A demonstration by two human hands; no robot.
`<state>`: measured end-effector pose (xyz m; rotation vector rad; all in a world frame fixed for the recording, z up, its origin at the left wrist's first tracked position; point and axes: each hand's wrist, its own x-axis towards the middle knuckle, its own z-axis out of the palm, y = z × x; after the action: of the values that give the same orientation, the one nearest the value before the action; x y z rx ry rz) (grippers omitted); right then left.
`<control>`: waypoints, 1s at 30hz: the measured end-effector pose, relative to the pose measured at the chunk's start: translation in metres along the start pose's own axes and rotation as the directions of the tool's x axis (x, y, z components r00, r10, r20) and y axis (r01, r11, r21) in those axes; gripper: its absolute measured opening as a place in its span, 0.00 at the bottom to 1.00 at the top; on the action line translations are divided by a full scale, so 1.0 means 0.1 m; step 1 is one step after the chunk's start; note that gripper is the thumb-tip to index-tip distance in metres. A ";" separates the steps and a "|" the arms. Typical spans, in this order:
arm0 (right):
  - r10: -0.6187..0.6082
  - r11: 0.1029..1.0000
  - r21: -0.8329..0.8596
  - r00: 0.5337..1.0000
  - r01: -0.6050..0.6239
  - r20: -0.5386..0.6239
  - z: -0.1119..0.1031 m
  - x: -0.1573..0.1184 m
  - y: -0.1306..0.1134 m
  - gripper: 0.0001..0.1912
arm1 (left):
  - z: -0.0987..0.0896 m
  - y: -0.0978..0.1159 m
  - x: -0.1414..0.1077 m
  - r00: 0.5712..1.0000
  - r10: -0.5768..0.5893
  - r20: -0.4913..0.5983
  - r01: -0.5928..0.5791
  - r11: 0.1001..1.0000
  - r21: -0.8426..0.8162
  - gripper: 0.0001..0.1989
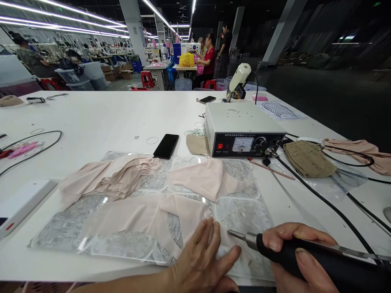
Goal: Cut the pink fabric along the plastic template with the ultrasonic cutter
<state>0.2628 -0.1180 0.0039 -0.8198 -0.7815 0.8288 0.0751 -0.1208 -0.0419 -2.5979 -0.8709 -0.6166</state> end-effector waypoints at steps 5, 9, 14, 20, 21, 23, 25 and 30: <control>-0.031 0.999 -0.030 0.999 0.032 0.037 0.01 0.02 0.01 0.07 | -0.01 -0.01 0.01 1.000 0.006 0.005 -0.006 1.000 0.002 0.38; -0.022 0.994 -0.105 0.994 0.033 0.107 0.04 0.05 -0.03 0.07 | -0.01 -0.02 0.01 1.000 0.008 0.003 -0.008 1.000 -0.012 0.38; -0.041 0.991 -0.123 0.998 0.047 0.050 0.08 0.06 -0.04 0.09 | 0.01 -0.03 -0.02 1.000 0.004 0.026 -0.002 0.998 -0.062 0.37; 0.026 0.996 -0.082 0.998 -0.031 -0.059 0.05 -0.06 -0.07 0.06 | -0.04 -0.10 -0.01 0.998 0.025 0.055 -0.018 0.990 -0.140 0.34; 0.028 0.997 -0.070 0.997 -0.033 -0.073 0.04 -0.08 -0.08 0.06 | -0.06 -0.12 -0.01 0.998 0.032 0.060 -0.022 0.988 -0.156 0.32; 0.025 0.998 -0.054 0.998 -0.028 -0.056 0.02 -0.11 -0.10 0.06 | -0.09 -0.17 -0.01 0.997 0.047 0.067 -0.033 0.981 -0.193 0.30; 0.031 0.998 -0.053 0.999 -0.033 -0.041 0.00 -0.13 -0.12 0.06 | -0.11 -0.22 -0.02 0.996 0.062 0.064 -0.045 0.971 -0.236 0.28; 0.024 0.998 -0.052 1.000 -0.025 -0.011 -0.02 -0.13 -0.13 0.08 | -0.14 -0.31 -0.05 0.990 0.107 0.091 -0.077 0.954 -0.289 0.24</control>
<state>0.2629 -0.1359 0.0106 -0.8811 -0.7876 0.8281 0.0480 -0.1060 -0.0271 -2.9354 -0.7321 -0.6232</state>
